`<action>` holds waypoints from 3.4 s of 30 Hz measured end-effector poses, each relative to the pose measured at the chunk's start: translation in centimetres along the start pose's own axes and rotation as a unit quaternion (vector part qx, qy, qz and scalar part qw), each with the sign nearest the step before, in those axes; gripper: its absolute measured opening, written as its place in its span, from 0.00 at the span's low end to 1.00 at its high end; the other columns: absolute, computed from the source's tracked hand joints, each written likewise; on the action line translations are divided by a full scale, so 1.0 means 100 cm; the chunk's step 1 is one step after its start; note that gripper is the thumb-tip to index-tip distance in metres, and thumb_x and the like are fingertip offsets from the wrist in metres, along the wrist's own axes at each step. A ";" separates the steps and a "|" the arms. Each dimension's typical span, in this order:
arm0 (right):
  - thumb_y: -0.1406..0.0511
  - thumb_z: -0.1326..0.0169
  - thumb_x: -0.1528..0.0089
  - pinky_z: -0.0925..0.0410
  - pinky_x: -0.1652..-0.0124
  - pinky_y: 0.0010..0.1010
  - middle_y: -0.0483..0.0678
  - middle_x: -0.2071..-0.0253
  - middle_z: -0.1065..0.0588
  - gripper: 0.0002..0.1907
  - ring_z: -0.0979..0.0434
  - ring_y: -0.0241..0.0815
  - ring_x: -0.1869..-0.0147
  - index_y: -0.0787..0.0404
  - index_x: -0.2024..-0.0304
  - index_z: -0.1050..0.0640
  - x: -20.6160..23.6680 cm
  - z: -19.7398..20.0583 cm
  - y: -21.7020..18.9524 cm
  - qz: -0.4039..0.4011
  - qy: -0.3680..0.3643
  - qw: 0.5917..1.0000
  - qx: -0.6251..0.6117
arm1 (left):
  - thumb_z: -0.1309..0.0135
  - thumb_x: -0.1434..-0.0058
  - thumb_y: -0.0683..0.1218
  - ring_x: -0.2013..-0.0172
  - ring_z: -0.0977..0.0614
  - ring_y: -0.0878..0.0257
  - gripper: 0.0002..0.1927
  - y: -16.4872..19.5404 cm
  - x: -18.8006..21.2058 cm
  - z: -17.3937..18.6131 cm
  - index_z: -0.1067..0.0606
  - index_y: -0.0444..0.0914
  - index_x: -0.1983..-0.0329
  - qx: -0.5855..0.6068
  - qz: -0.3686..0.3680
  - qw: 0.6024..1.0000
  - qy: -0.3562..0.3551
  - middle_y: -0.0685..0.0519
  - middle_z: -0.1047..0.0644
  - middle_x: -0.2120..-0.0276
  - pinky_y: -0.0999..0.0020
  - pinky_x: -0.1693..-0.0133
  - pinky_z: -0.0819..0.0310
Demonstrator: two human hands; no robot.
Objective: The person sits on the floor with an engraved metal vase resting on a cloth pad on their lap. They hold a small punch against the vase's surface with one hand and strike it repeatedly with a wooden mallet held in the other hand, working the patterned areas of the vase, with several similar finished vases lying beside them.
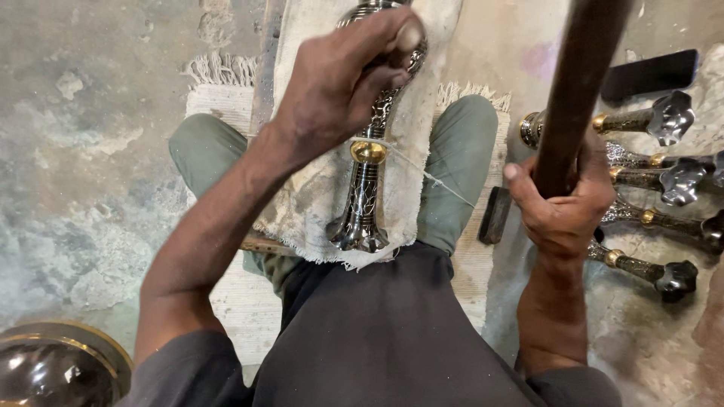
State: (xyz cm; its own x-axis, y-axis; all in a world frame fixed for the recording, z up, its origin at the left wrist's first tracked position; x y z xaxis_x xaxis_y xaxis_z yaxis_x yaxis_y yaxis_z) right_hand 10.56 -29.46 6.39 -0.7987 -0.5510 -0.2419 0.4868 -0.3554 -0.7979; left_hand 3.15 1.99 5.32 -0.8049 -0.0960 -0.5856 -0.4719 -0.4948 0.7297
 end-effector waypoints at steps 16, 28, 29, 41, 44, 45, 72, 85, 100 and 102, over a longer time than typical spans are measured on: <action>0.70 0.36 0.38 0.30 0.74 0.34 0.52 0.73 0.26 0.23 0.25 0.43 0.74 0.70 0.42 0.25 -0.078 0.028 -0.066 0.276 -0.175 0.865 0.381 | 0.43 0.28 0.39 0.63 0.16 0.62 0.17 -0.019 0.044 -0.034 0.30 0.39 0.38 -0.141 -0.020 0.976 0.164 0.50 0.18 0.57 0.66 0.65 0.19; 0.71 0.36 0.39 0.27 0.67 0.36 0.53 0.68 0.26 0.18 0.22 0.46 0.67 0.68 0.49 0.27 -0.088 0.008 -0.118 0.301 -0.187 0.834 0.423 | 0.55 0.25 0.34 0.49 0.14 0.56 0.24 -0.028 0.042 -0.038 0.39 0.43 0.29 -0.074 -0.071 0.978 0.179 0.45 0.23 0.42 0.65 0.50 0.13; 0.71 0.39 0.35 0.26 0.62 0.34 0.54 0.62 0.25 0.18 0.21 0.46 0.60 0.68 0.47 0.30 -0.091 0.005 -0.122 0.318 -0.167 0.871 0.334 | 0.54 0.26 0.34 0.51 0.14 0.57 0.24 -0.028 0.040 -0.039 0.38 0.42 0.30 -0.075 -0.055 0.981 0.172 0.45 0.22 0.42 0.66 0.51 0.13; 0.68 0.38 0.32 0.35 0.74 0.33 0.49 0.76 0.31 0.13 0.29 0.40 0.76 0.67 0.56 0.30 -0.081 0.019 -0.089 0.282 -0.170 0.824 0.460 | 0.47 0.32 0.35 0.65 0.15 0.59 0.15 -0.022 0.044 -0.032 0.30 0.36 0.44 -0.112 -0.041 0.976 0.181 0.48 0.18 0.59 0.63 0.59 0.16; 0.66 0.40 0.32 0.35 0.75 0.32 0.48 0.73 0.30 0.11 0.30 0.40 0.75 0.65 0.54 0.27 -0.081 0.023 -0.074 0.287 -0.180 0.846 0.412 | 0.49 0.33 0.35 0.74 0.21 0.65 0.11 -0.028 0.045 -0.035 0.28 0.36 0.47 -0.139 -0.038 0.974 0.175 0.54 0.23 0.72 0.63 0.67 0.21; 0.67 0.40 0.33 0.36 0.76 0.31 0.49 0.73 0.30 0.11 0.31 0.40 0.76 0.66 0.55 0.27 -0.079 0.025 -0.071 0.287 -0.176 0.856 0.393 | 0.50 0.34 0.35 0.77 0.24 0.65 0.11 -0.030 0.045 -0.036 0.27 0.37 0.49 -0.160 -0.036 0.971 0.177 0.56 0.25 0.77 0.62 0.70 0.24; 0.70 0.45 0.26 0.31 0.73 0.28 0.51 0.69 0.27 0.13 0.26 0.40 0.71 0.66 0.39 0.28 -0.074 0.021 -0.068 0.285 -0.145 0.859 0.399 | 0.44 0.27 0.40 0.66 0.17 0.58 0.13 -0.014 0.035 -0.028 0.28 0.34 0.42 -0.116 -0.010 0.983 0.140 0.46 0.21 0.61 0.63 0.68 0.20; 0.68 0.45 0.23 0.27 0.65 0.30 0.49 0.65 0.24 0.11 0.22 0.40 0.66 0.63 0.40 0.29 -0.063 0.030 -0.069 0.245 -0.106 0.898 0.349 | 0.50 0.25 0.33 0.56 0.14 0.65 0.15 -0.019 0.035 -0.016 0.29 0.37 0.37 0.118 0.044 0.981 0.150 0.50 0.19 0.53 0.73 0.52 0.13; 0.71 0.37 0.29 0.25 0.56 0.41 0.61 0.51 0.23 0.20 0.19 0.55 0.56 0.67 0.39 0.32 -0.093 0.015 -0.085 0.287 -0.096 0.920 0.248 | 0.42 0.28 0.32 0.56 0.13 0.63 0.17 -0.014 0.033 -0.018 0.28 0.35 0.38 0.059 0.036 0.985 0.157 0.48 0.18 0.53 0.73 0.54 0.12; 0.71 0.38 0.31 0.27 0.60 0.40 0.58 0.58 0.24 0.20 0.21 0.53 0.61 0.68 0.41 0.31 -0.099 0.012 -0.094 0.285 -0.147 0.902 0.287 | 0.42 0.29 0.33 0.55 0.13 0.63 0.17 -0.015 0.034 -0.020 0.29 0.34 0.39 0.061 0.031 0.983 0.170 0.49 0.19 0.53 0.74 0.54 0.12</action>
State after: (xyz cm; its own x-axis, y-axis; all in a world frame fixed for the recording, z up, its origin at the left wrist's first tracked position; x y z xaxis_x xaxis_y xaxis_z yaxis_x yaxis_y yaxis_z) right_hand 14.34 -21.59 17.00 -0.2728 -0.9147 -0.2983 0.9597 -0.2369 -0.1513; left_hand 1.82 0.71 1.56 -0.6766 -0.4159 -0.6076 -0.4822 -0.3733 0.7926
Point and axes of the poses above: each hand's wrist, its own x-axis away from the middle knuckle, its own z-axis out of the back of the hand, y = z × x, the point moved 4 cm from there along -x, towards the middle knuckle
